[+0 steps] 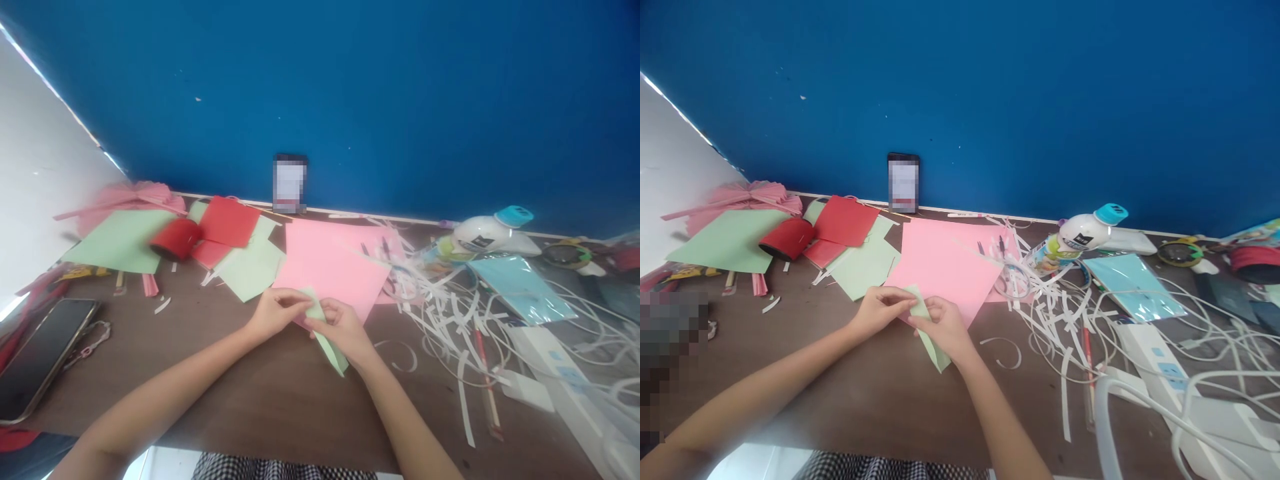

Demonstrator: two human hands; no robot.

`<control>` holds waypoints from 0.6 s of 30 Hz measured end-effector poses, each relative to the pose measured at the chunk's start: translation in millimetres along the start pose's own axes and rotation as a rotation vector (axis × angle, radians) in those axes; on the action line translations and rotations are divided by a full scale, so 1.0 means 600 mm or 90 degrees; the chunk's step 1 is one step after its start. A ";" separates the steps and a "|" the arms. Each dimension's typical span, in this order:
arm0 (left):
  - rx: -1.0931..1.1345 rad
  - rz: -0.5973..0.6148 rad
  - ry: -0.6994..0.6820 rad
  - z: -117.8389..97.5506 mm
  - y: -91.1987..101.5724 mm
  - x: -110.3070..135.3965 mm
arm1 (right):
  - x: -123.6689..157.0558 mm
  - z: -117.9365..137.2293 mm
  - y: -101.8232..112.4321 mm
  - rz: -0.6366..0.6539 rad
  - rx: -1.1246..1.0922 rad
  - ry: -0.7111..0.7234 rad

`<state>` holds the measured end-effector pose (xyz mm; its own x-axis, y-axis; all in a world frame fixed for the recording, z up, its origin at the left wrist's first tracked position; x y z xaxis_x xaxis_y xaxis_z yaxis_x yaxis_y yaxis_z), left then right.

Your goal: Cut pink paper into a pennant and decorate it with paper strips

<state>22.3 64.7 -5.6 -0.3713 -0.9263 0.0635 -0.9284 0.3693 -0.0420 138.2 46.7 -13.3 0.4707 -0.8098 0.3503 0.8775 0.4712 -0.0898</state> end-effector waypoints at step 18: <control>0.030 0.006 -0.001 0.010 0.010 -0.008 | 0.009 -0.018 -0.015 0.112 0.020 -0.087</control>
<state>18.3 70.8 -11.9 -0.3793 -0.9233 0.0608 -0.9234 0.3735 -0.0888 134.0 34.6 -20.6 0.5979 -0.6602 0.4547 0.7782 0.6140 -0.1318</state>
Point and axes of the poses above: each hand's wrist, its own x-axis away from the middle knuckle, its own y-axis out of the back of the hand, z = x × y, the point moved 9 cm from there along -x, towards the middle knuckle, and after that the axes turned 12 degrees about z, right-handed, at the moved point
